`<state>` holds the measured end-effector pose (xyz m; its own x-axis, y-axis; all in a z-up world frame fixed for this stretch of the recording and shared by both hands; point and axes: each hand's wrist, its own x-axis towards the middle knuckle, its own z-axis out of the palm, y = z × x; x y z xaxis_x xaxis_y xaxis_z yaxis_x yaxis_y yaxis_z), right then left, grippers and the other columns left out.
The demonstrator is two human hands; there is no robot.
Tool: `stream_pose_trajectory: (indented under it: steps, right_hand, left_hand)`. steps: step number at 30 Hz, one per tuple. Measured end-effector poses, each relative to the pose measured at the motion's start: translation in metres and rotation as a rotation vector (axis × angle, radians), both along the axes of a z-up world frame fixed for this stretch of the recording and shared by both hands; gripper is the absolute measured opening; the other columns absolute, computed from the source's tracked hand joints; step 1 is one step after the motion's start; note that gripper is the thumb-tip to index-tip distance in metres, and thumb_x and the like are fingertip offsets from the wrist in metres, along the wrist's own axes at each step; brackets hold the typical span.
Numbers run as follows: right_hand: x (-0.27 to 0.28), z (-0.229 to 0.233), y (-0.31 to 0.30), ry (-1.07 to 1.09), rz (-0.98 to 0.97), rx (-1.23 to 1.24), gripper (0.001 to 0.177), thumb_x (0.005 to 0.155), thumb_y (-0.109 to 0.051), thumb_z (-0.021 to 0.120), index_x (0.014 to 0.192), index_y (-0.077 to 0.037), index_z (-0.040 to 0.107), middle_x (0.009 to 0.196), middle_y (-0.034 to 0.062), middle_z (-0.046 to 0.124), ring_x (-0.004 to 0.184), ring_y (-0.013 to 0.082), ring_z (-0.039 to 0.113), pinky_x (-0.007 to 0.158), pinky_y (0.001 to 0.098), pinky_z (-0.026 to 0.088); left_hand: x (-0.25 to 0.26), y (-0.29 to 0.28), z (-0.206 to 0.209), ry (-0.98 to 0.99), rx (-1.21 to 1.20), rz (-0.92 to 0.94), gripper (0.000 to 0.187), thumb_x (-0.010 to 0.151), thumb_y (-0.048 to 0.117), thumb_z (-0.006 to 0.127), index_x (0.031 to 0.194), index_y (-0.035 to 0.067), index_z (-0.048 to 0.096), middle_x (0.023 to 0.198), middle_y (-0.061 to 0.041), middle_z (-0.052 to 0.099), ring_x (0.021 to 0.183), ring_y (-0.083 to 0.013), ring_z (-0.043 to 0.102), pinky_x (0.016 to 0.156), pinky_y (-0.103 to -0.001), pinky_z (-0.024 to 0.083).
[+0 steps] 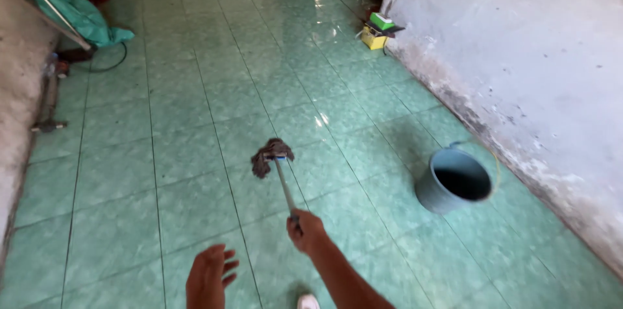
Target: The person uses a long-handled mop to push a dead rat across a tiled floor and into a bucket. They then dip the mop into the bucket and continue to scrub the floor and the base of a wall.
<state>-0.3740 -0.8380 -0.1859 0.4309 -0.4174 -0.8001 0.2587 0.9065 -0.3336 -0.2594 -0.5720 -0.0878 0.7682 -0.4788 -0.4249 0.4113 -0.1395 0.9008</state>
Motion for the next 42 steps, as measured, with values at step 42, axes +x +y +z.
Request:
stream_pose_trajectory:
  steps: [42]
  right_hand:
    - [-0.353,-0.013,0.124,-0.406,0.226,-0.050,0.020,0.103,-0.024,0.043,0.093,-0.007,0.041,0.073,0.0085,0.042,0.058,0.0185,0.040,0.051,0.0309,0.034]
  left_hand:
    - [-0.187,-0.067,0.152,-0.213,-0.290,-0.078,0.030,0.102,0.030,0.056,0.118,0.006,0.064,0.110,-0.010,0.072,0.096,-0.0195,0.069,0.080,-0.035,0.054]
